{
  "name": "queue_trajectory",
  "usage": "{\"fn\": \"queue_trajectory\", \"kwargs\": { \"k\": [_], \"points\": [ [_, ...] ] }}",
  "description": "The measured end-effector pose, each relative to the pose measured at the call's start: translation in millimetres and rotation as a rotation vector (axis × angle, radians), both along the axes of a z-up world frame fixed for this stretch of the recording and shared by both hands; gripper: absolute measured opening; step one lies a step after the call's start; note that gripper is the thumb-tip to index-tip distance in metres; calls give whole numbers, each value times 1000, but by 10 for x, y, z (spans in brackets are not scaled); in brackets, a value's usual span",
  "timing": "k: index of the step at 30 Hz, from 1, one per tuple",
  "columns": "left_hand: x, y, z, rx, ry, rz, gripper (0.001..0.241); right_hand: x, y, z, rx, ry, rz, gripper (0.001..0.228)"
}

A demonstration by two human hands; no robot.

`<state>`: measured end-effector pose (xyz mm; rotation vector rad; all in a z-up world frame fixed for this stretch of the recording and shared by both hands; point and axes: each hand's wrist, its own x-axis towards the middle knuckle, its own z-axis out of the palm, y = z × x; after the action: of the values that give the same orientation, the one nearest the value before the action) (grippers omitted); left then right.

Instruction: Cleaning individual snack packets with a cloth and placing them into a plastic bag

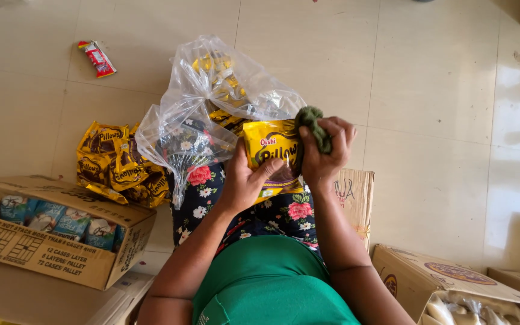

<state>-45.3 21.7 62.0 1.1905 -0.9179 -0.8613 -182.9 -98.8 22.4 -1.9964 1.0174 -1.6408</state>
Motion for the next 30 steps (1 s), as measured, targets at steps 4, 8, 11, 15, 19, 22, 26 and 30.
{"fn": "queue_trajectory", "kwargs": {
  "k": [4,8,11,15,19,22,26,30],
  "points": [
    [19,-39,-170,20,181,-54,50,173,297,78,25,26,56,32],
    [25,-111,-45,87,124,-13,55,323,748,216,11,117,207,44],
    [-29,-54,-5,101,99,36,53,305,684,158,26,148,184,41],
    [-68,0,39,22,154,31,49,332,237,36,98,28,61,30],
    [-116,-12,9,-4,143,50,46,477,387,266,149,-64,45,35],
    [-136,19,-199,-12,151,65,41,547,703,419,123,5,115,44],
    [-133,75,-312,-37,214,66,42,541,553,296,120,4,117,42],
    [-154,95,104,-78,191,85,42,451,-3,30,142,-87,42,39]
  ]
}}
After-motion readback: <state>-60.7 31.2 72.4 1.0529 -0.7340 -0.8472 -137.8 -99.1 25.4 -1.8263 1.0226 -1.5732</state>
